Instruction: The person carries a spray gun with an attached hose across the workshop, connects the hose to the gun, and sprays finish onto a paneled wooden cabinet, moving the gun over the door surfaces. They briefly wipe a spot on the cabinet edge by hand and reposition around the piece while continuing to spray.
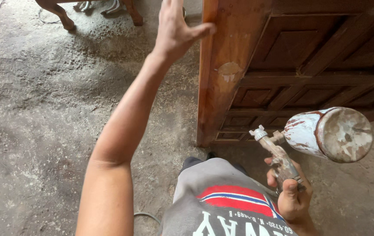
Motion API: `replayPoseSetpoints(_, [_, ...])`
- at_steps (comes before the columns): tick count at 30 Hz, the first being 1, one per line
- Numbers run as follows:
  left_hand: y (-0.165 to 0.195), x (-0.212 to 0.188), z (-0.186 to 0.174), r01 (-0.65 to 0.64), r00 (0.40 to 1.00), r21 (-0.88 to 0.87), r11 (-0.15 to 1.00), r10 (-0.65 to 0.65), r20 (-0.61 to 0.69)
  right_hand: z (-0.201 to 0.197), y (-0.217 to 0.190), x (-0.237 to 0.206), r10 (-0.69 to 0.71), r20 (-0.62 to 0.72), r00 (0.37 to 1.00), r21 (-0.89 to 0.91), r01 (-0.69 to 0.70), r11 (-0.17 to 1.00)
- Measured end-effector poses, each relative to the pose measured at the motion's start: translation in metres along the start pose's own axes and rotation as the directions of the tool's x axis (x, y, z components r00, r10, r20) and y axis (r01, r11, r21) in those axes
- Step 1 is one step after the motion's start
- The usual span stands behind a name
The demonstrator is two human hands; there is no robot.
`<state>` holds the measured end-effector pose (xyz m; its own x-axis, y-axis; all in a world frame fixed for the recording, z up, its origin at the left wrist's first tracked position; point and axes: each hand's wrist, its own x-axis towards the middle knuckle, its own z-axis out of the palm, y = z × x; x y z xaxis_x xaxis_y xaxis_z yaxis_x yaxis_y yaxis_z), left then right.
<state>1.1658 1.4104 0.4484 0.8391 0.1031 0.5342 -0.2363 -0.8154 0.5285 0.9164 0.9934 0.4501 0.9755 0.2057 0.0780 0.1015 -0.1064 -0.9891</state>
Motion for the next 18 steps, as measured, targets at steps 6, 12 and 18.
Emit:
replayPoseSetpoints(6, [-0.022,-0.079,0.046,0.153,0.986,-0.063,0.986,-0.147,0.084,-0.005,0.001,-0.006,0.017,0.006,1.0,-0.02,-0.016,1.0])
replayPoseSetpoints(12, [-0.036,-0.153,0.084,0.399,0.892,-0.036,0.916,-0.379,0.244,-0.008,0.0,-0.006,0.046,0.019,0.999,-0.052,-0.045,0.998])
replayPoseSetpoints(18, [-0.021,-0.294,0.096,0.646,0.728,-0.287,0.707,-0.684,-0.044,-0.008,0.007,-0.005,0.041,0.06,0.997,0.082,-0.046,0.996])
